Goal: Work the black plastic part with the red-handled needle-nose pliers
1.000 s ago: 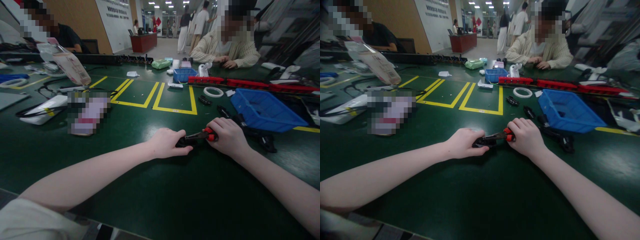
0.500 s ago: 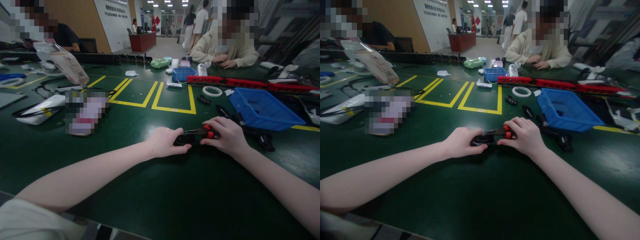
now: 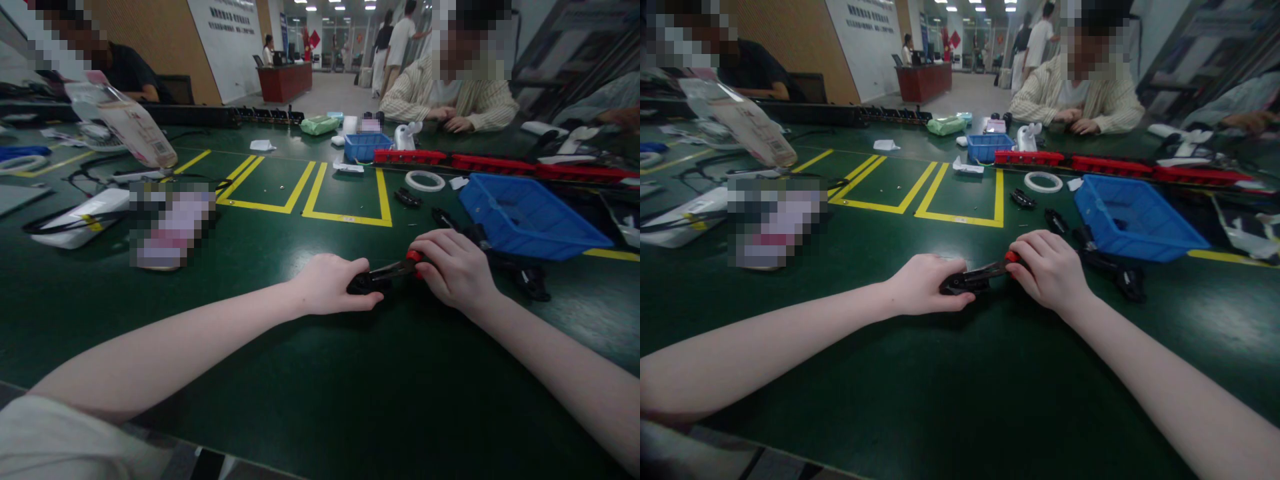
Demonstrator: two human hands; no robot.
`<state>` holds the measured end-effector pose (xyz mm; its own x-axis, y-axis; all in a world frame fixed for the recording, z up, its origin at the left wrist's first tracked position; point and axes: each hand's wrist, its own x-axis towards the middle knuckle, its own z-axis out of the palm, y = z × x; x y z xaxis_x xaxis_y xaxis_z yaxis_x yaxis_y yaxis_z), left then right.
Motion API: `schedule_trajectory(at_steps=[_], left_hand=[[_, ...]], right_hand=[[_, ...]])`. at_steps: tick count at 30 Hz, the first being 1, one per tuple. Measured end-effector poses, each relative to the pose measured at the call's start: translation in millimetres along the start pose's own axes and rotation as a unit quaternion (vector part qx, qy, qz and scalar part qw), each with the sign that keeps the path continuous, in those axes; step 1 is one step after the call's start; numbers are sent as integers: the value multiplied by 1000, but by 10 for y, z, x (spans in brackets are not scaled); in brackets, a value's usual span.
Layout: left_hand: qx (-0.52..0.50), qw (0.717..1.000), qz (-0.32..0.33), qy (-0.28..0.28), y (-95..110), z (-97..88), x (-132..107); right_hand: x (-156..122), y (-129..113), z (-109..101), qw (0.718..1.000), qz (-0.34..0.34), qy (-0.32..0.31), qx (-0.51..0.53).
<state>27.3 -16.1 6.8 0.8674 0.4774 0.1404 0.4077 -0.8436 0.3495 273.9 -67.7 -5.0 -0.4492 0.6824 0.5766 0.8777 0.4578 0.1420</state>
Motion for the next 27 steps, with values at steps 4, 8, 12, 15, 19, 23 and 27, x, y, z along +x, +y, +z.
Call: schedule_trajectory(at_steps=[4,8,12,15,19,23,27], left_hand=[[-6,1000,5,0,-6,3,0],[-12,1000,7,0,-10,6,3],[-22,1000,5,-4,-10,8,6],[-19,1000,2,-3,-7,7,5],[-19,1000,3,-4,-5,6,7],[-4,1000,5,-2,-9,13,11],[5,1000,6,7,-12,22,10]], right_hand=[[15,-16,-8,1000,9,-2,-11],[27,-25,-21,1000,1,8,-21],[29,-29,-26,1000,5,7,-25],[29,-31,-27,999,-4,26,-31],[37,-34,-32,998,-12,35,-41],[44,-36,-24,998,-19,32,-47],[41,-38,-3,998,-20,31,-46]])
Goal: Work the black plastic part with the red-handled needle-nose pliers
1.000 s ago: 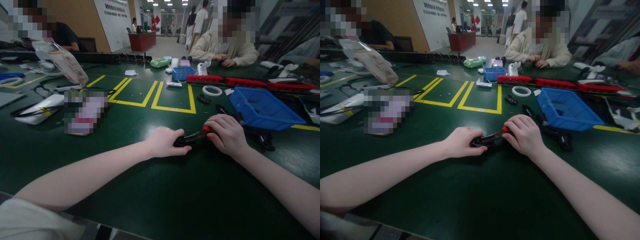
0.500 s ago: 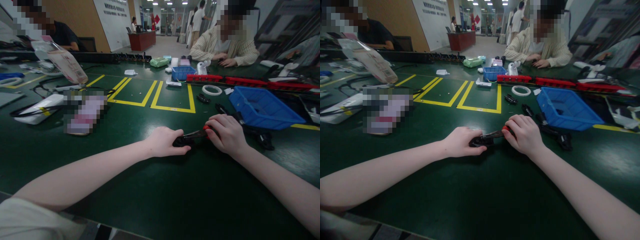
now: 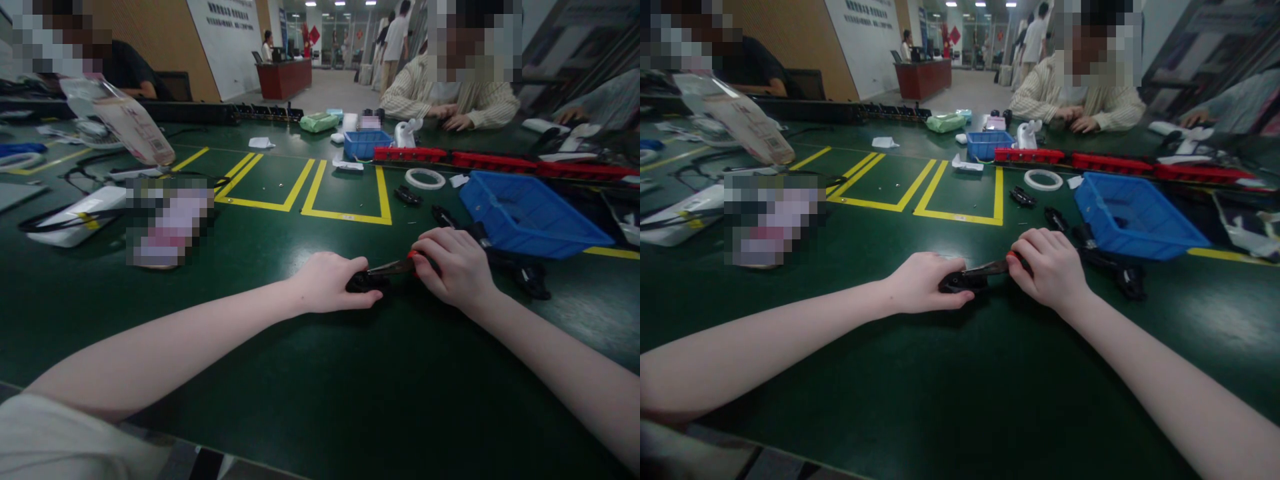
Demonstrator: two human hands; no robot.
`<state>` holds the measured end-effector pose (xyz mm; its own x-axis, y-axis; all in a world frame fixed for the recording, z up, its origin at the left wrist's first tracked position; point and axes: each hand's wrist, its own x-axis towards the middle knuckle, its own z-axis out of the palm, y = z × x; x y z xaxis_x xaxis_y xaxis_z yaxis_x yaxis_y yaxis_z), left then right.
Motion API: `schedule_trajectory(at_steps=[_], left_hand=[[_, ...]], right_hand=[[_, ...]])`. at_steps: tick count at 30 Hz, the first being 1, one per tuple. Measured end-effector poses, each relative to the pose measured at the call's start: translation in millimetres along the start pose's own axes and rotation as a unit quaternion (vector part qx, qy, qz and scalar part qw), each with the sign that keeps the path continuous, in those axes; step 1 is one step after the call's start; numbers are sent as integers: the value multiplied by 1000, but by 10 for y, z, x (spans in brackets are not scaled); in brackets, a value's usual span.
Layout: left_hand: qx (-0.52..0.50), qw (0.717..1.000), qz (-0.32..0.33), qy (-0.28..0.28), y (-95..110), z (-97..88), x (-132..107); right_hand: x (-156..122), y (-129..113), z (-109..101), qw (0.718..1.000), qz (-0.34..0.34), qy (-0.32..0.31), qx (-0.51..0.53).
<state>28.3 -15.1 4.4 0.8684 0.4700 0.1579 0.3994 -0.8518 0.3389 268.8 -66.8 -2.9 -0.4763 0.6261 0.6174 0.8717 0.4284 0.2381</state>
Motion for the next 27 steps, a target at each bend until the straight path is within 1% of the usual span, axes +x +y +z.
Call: schedule_trajectory(at_steps=[8,13,20,27], left_hand=[[0,1000,-4,-12,8,-3,9],[-5,1000,-1,-8,-1,-3,14],[-18,1000,-17,1,4,-9,6],[-21,1000,-10,-4,8,-15,7]], right_hand=[[2,-3,5,1000,11,-14,8],[8,-10,6,1000,14,-18,11],[5,18,15,999,23,-21,13],[2,4,9,999,22,-24,21]])
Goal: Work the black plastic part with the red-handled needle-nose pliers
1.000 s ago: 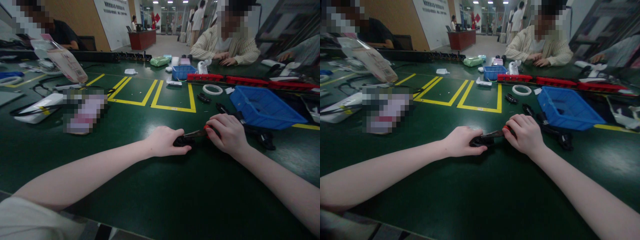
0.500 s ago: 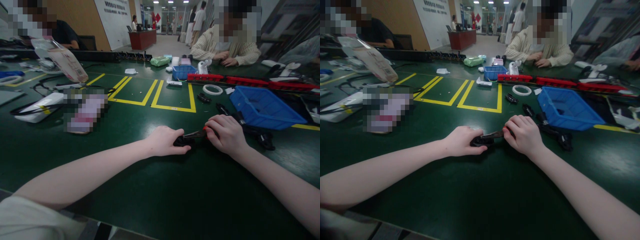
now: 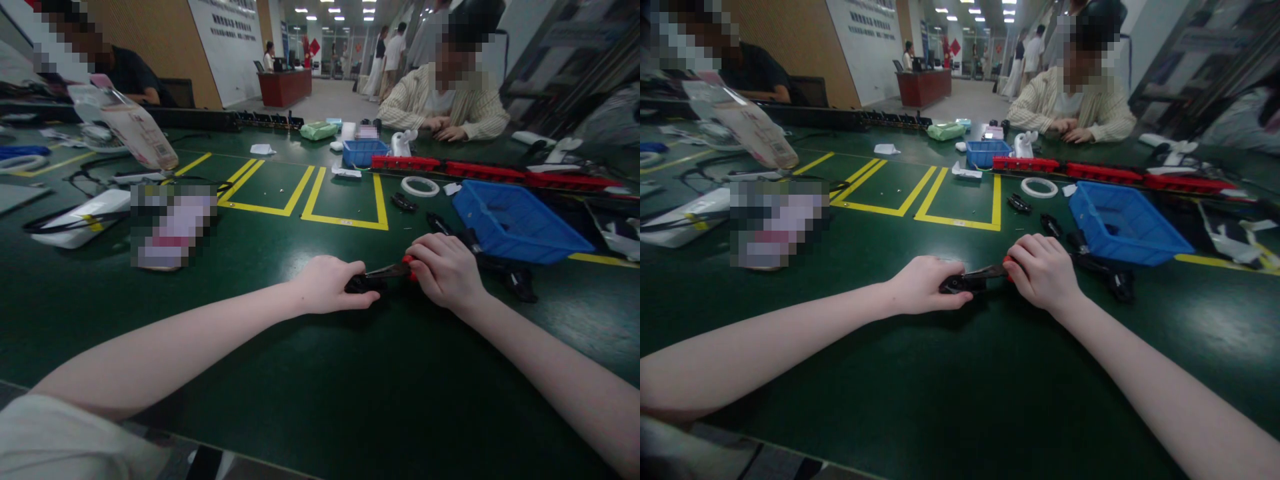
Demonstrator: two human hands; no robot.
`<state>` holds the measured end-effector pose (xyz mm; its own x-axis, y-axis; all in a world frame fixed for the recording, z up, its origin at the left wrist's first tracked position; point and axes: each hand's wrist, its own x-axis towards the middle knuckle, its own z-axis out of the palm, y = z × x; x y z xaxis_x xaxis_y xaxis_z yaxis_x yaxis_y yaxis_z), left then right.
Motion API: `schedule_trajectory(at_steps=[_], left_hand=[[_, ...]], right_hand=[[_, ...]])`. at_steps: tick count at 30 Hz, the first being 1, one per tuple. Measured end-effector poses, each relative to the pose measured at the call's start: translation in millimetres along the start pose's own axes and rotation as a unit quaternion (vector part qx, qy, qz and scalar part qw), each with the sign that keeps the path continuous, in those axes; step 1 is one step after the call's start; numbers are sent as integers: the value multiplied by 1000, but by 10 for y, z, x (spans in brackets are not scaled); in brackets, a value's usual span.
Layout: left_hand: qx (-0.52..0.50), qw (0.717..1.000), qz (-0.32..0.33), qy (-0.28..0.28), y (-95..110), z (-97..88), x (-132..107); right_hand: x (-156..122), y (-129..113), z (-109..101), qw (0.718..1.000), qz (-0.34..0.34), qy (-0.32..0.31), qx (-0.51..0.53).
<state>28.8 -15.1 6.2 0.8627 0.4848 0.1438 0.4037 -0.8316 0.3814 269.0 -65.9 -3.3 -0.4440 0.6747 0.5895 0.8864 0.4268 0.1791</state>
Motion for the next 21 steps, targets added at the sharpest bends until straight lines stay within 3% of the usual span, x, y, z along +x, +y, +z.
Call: schedule_trajectory(at_steps=[21], left_hand=[[-14,1000,8,-8,-2,-9,-4]], right_hand=[[-17,20,26,999,12,14,-28]])
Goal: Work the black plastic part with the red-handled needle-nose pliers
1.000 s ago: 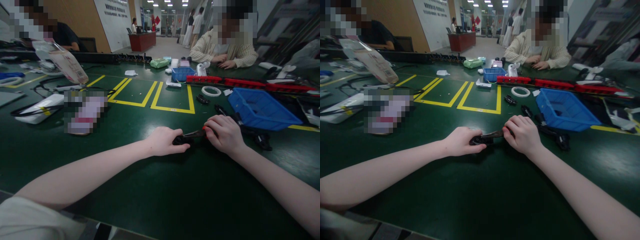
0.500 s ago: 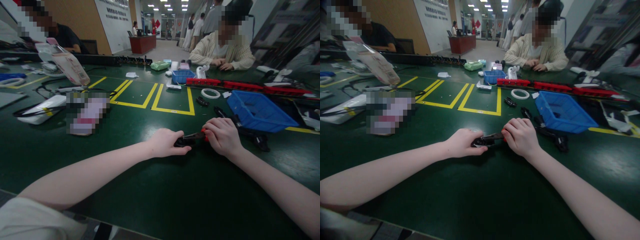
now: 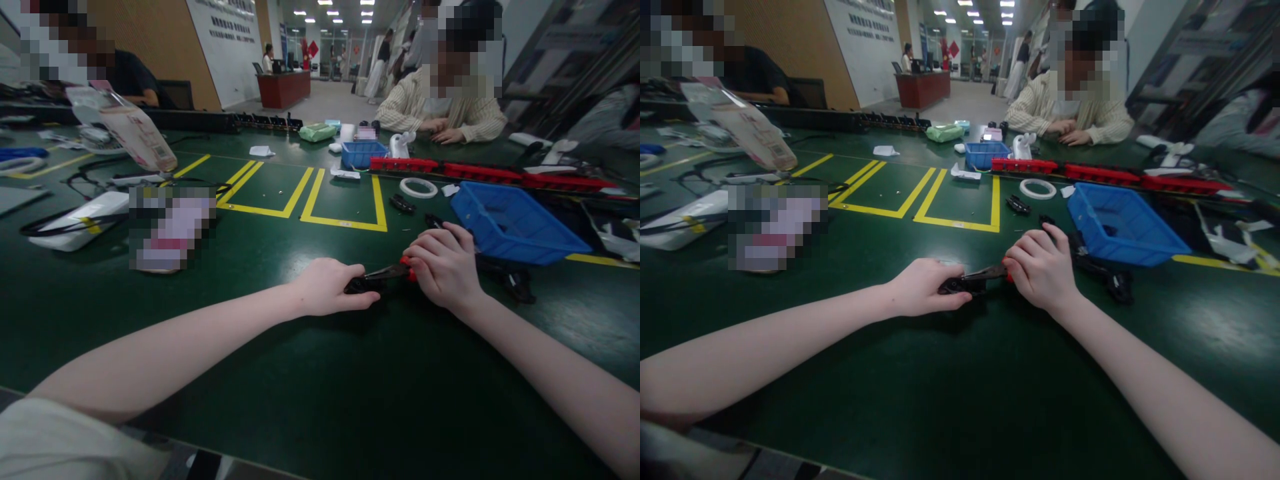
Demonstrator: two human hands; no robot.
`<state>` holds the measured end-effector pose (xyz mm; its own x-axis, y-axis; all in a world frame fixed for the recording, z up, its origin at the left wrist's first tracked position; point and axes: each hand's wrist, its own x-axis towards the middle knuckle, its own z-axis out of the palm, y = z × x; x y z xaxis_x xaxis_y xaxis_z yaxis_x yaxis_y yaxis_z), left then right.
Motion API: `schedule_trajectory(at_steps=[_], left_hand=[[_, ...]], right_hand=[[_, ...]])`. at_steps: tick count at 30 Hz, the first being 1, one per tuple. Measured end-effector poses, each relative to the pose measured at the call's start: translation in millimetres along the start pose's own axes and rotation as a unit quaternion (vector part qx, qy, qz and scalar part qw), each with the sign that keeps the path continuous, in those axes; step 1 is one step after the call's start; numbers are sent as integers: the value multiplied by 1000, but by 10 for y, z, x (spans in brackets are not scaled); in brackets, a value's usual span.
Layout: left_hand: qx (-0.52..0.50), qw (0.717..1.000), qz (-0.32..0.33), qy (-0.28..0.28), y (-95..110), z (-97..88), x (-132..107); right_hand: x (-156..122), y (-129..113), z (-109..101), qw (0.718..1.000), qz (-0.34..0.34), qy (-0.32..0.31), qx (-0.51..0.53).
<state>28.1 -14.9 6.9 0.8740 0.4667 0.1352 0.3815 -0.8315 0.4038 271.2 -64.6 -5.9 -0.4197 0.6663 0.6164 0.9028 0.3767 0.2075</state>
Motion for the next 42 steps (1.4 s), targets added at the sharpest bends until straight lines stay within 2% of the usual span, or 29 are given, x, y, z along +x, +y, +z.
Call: schedule_trajectory(at_steps=[16,42], left_hand=[[31,999,11,4,-16,36,10],[25,1000,3,3,1,12,-5]], right_hand=[[20,-96,-6,1000,9,14,0],[8,-40,-10,998,42,21,43]])
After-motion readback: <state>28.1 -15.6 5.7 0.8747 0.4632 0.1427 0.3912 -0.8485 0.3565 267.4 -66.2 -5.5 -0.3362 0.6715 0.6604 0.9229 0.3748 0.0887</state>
